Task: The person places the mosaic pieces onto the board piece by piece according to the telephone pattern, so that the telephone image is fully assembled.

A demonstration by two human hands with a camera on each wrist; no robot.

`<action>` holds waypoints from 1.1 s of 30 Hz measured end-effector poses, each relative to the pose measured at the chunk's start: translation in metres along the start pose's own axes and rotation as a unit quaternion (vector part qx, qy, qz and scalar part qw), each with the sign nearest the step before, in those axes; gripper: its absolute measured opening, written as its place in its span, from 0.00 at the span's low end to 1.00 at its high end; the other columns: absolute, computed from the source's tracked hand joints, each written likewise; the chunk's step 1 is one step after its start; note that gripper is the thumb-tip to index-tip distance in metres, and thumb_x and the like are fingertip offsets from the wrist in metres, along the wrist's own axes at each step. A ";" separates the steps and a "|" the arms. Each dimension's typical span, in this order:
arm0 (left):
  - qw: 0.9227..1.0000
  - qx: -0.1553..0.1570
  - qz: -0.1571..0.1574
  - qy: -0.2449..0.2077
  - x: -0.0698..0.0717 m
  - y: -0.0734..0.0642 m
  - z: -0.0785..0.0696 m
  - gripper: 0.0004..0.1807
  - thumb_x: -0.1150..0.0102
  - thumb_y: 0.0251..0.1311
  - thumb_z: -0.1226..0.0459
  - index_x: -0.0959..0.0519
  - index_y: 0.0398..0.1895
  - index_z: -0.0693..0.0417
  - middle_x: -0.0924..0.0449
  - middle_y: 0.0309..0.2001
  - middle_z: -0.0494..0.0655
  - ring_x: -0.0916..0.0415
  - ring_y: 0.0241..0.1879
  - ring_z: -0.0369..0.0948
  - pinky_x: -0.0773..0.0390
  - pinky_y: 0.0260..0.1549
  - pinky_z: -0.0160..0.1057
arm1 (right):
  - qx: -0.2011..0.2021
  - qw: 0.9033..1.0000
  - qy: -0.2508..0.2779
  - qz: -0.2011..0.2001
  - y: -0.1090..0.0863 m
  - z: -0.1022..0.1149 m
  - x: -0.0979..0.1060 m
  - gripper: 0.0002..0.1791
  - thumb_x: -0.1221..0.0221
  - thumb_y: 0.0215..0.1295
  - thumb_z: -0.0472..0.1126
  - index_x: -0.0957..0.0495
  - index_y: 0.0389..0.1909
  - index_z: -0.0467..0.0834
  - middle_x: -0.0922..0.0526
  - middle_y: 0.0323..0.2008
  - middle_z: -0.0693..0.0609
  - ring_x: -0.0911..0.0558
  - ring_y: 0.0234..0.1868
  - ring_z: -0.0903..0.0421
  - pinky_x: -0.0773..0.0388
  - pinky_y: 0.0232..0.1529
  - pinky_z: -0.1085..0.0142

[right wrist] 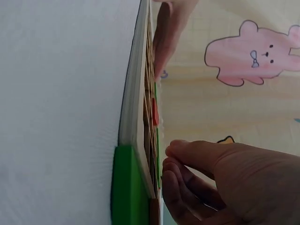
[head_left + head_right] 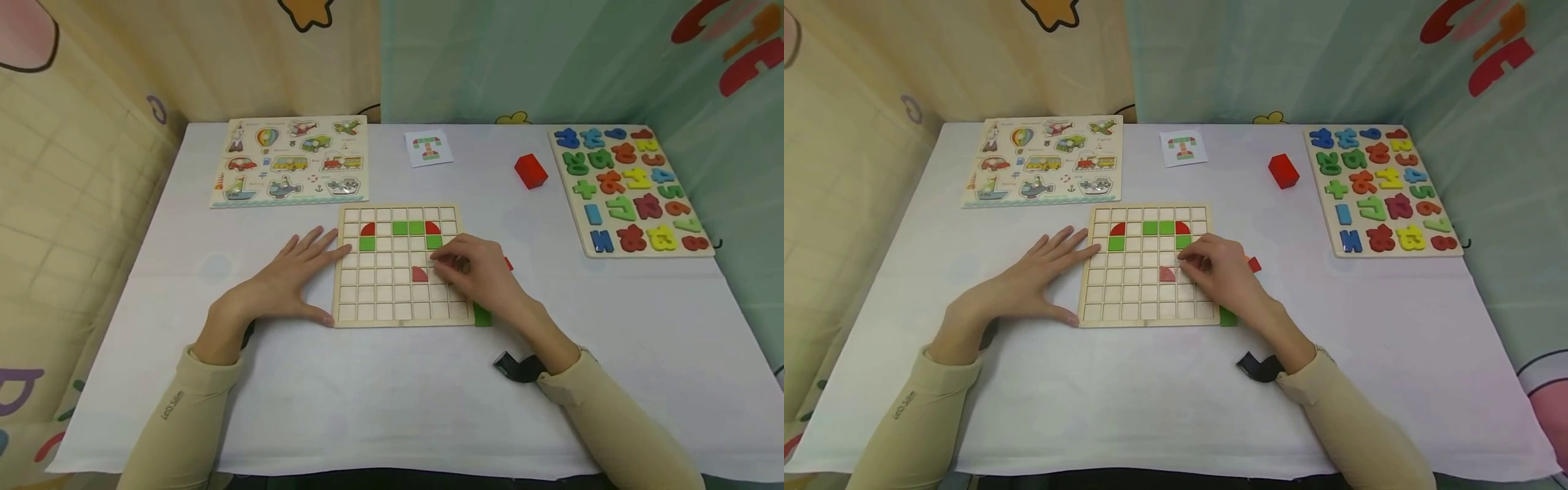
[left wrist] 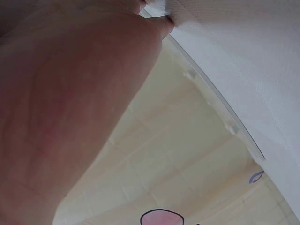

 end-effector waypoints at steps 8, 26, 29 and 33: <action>1.000 0.003 -0.001 -0.006 0.001 0.000 -0.001 0.70 0.18 0.42 0.36 0.50 0.87 0.37 0.66 0.88 0.45 0.74 0.86 0.52 0.67 0.81 0.65 | 0.012 0.998 0.006 0.064 -0.001 -0.001 -0.003 0.07 0.29 0.68 0.38 0.08 0.45 0.48 0.12 0.39 0.56 0.20 0.35 0.60 0.22 0.37 0.63; 1.000 0.002 -0.002 -0.006 0.000 0.001 -0.002 0.71 0.18 0.42 0.36 0.50 0.87 0.38 0.66 0.88 0.46 0.74 0.86 0.53 0.67 0.81 0.65 | -0.140 0.987 -0.035 0.071 -0.008 -0.049 0.068 0.13 0.26 0.65 0.41 0.10 0.50 0.48 0.14 0.41 0.53 0.18 0.42 0.54 0.18 0.43 0.67; 1.000 0.002 -0.001 -0.003 0.000 0.000 -0.001 0.71 0.18 0.42 0.35 0.50 0.87 0.38 0.66 0.88 0.46 0.74 0.86 0.53 0.67 0.81 0.65 | -0.148 0.985 -0.033 0.085 -0.009 -0.055 0.069 0.15 0.25 0.63 0.43 0.10 0.51 0.47 0.14 0.41 0.52 0.19 0.43 0.53 0.20 0.45 0.65; 1.000 0.004 0.002 -0.001 -0.001 0.001 0.000 0.71 0.19 0.41 0.35 0.51 0.87 0.36 0.67 0.88 0.44 0.75 0.86 0.52 0.68 0.82 0.64 | -0.141 0.983 -0.036 0.108 -0.008 -0.056 0.063 0.19 0.23 0.61 0.42 0.12 0.51 0.43 0.14 0.40 0.48 0.20 0.43 0.51 0.21 0.48 0.59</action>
Point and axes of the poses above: each hand's wrist, its own y-axis towards the middle knuckle, its own x-axis out of the back of the hand, z = x × y, the point moved 3 cm from there along y, towards the middle knuckle
